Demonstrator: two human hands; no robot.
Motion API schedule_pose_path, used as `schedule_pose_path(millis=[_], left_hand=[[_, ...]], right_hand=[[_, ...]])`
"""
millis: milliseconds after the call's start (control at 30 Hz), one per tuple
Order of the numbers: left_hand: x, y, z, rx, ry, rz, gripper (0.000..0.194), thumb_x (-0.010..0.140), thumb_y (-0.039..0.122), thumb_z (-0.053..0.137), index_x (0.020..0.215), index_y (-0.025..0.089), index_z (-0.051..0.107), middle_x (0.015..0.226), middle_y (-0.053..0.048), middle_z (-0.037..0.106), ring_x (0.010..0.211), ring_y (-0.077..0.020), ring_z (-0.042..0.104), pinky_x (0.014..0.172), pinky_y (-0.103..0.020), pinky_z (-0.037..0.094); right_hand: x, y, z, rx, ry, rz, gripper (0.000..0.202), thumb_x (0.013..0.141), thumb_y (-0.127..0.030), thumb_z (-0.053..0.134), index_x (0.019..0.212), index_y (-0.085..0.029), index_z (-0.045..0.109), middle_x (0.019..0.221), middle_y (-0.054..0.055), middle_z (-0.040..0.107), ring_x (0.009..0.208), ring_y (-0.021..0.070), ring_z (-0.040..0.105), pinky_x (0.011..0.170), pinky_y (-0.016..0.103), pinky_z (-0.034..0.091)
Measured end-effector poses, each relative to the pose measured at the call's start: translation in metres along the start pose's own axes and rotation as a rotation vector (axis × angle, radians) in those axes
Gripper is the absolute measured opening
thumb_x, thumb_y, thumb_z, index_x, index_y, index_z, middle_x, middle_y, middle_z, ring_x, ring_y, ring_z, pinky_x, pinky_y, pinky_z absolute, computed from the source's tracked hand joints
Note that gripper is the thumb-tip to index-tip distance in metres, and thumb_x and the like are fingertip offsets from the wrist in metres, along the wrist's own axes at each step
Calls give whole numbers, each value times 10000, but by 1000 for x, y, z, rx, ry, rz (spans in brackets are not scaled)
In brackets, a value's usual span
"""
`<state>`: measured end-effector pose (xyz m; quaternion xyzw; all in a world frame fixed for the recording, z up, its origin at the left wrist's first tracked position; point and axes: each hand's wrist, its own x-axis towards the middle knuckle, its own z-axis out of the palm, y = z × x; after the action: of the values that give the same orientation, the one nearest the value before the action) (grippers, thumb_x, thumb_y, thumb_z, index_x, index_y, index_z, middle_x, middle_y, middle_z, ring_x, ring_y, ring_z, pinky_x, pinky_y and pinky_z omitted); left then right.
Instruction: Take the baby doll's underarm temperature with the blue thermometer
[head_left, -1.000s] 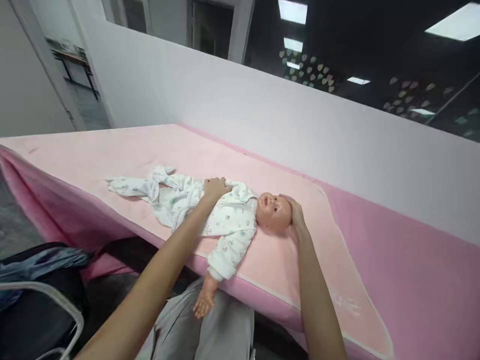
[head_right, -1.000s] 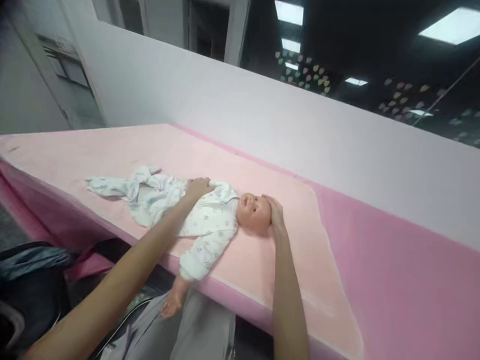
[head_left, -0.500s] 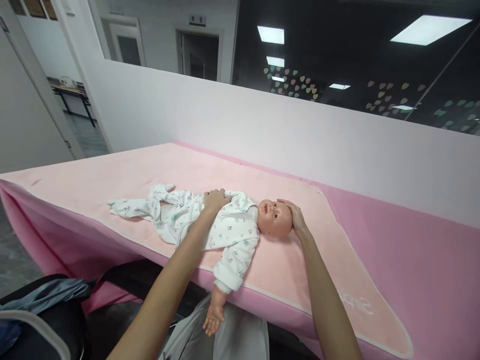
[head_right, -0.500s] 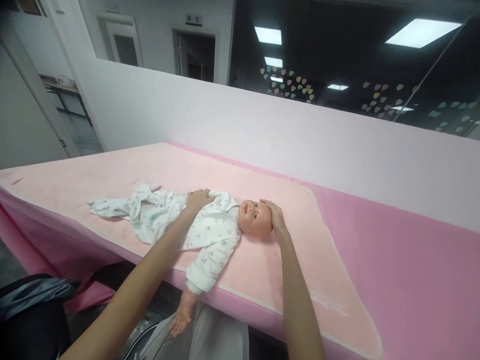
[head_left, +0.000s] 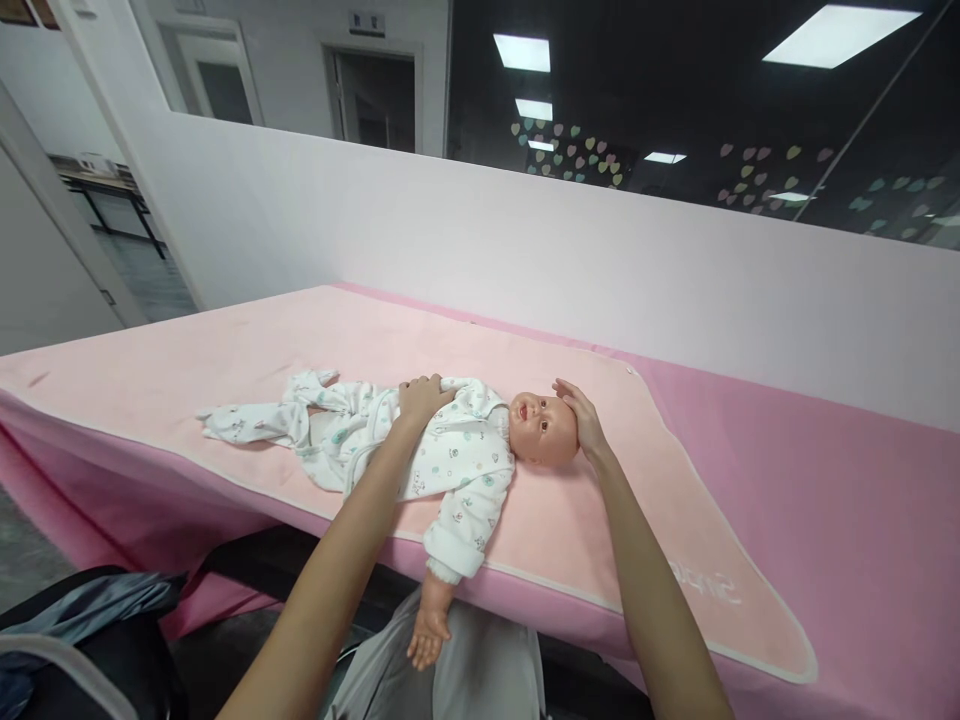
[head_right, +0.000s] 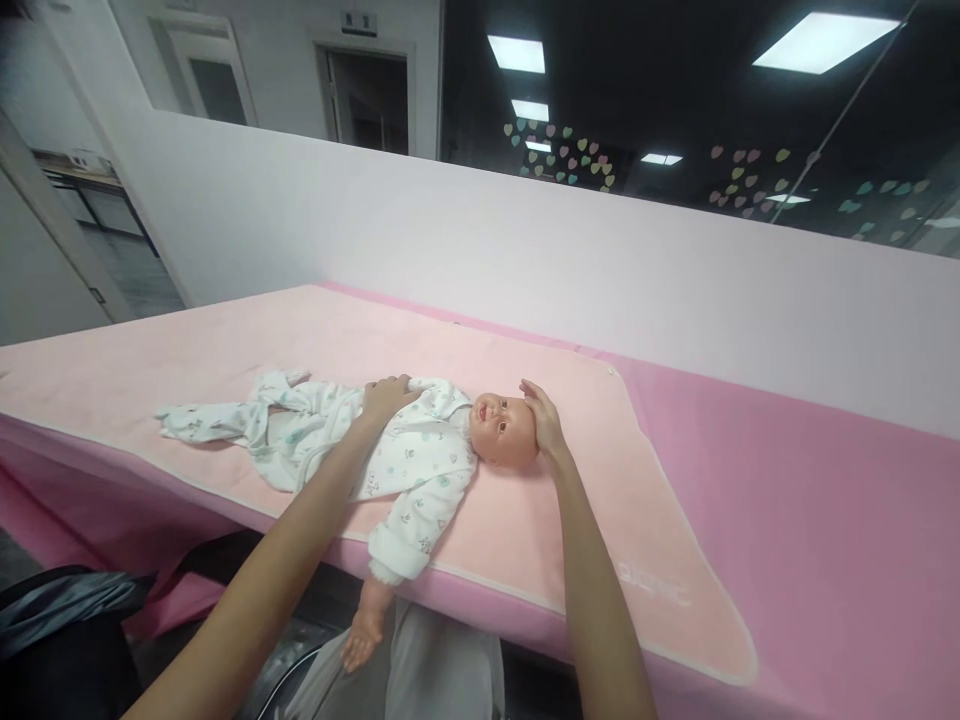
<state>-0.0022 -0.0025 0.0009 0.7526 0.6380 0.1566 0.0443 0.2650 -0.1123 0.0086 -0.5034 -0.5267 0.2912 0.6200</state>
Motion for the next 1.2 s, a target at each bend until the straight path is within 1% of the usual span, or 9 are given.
schedule_pose_path(millis=[267, 433, 500, 567, 667, 767, 833, 1000, 1200], left_hand=[[5, -1, 1, -133, 39, -89, 505, 765, 426, 475, 1225, 221, 515, 1170, -137, 600, 1118, -319, 514, 922, -456, 343], [-10, 1, -10, -538, 529, 0, 339, 786, 282, 447, 1083, 204, 591, 1068, -73, 625, 1017, -225, 554, 903, -352, 400], [-17, 4, -13, -734, 444, 193, 294, 773, 304, 487, 998, 192, 638, 958, -55, 660, 912, -203, 588, 833, -319, 440], [-21, 9, -14, -818, 113, 435, 277, 732, 335, 552, 925, 188, 685, 907, -43, 687, 857, -195, 607, 783, -294, 457], [-22, 12, -11, -780, -233, 590, 239, 695, 345, 589, 804, 183, 726, 867, -43, 710, 856, -210, 618, 778, -289, 454], [-20, 11, -9, -781, -259, 556, 252, 715, 362, 566, 750, 170, 726, 807, -49, 712, 812, -215, 620, 737, -293, 453], [-20, 9, -8, -790, -252, 555, 261, 728, 360, 551, 763, 168, 724, 806, -47, 711, 803, -214, 617, 729, -293, 451], [-21, 5, -12, -776, -303, 596, 228, 706, 302, 562, 788, 171, 729, 840, -44, 709, 830, -206, 617, 762, -279, 451], [-22, 7, -15, -740, -368, 593, 228, 727, 302, 522, 783, 173, 701, 848, -40, 686, 839, -199, 602, 756, -269, 442]], right_hand=[[-3, 0, 1, 6, 73, 92, 525, 707, -434, 567, 1177, -202, 557, 1104, 55, 651, 1034, 222, 585, 934, 356, 430], [-2, 3, 1, -80, 227, -1, 551, 687, -403, 586, 1186, -179, 519, 1095, 90, 634, 999, 209, 593, 896, 355, 453], [1, -3, 2, -209, 332, -126, 497, 691, -363, 569, 1146, -166, 538, 1080, 97, 632, 982, 207, 593, 897, 364, 449], [4, -17, 6, -361, 380, -241, 373, 720, -327, 517, 1046, -162, 593, 1021, 90, 651, 955, 208, 597, 906, 375, 437], [10, -51, 23, -584, 145, -346, 221, 713, -251, 470, 811, -183, 656, 942, 65, 677, 942, 208, 600, 904, 349, 432], [12, -84, 53, -826, -395, -226, 130, 610, -187, 534, 634, -198, 660, 992, 54, 678, 944, 217, 607, 799, 280, 465], [10, -99, 76, -938, -631, -40, 95, 578, -177, 560, 594, -198, 651, 895, 55, 691, 837, 212, 638, 670, 250, 476], [3, -113, 114, -1140, -769, 148, 70, 555, -179, 617, 502, -208, 580, 516, 25, 591, 575, 213, 615, 526, 281, 445], [7, -101, 106, -1151, -787, 81, 50, 606, -209, 599, 577, -216, 639, 601, 31, 642, 615, 206, 615, 547, 278, 444]])
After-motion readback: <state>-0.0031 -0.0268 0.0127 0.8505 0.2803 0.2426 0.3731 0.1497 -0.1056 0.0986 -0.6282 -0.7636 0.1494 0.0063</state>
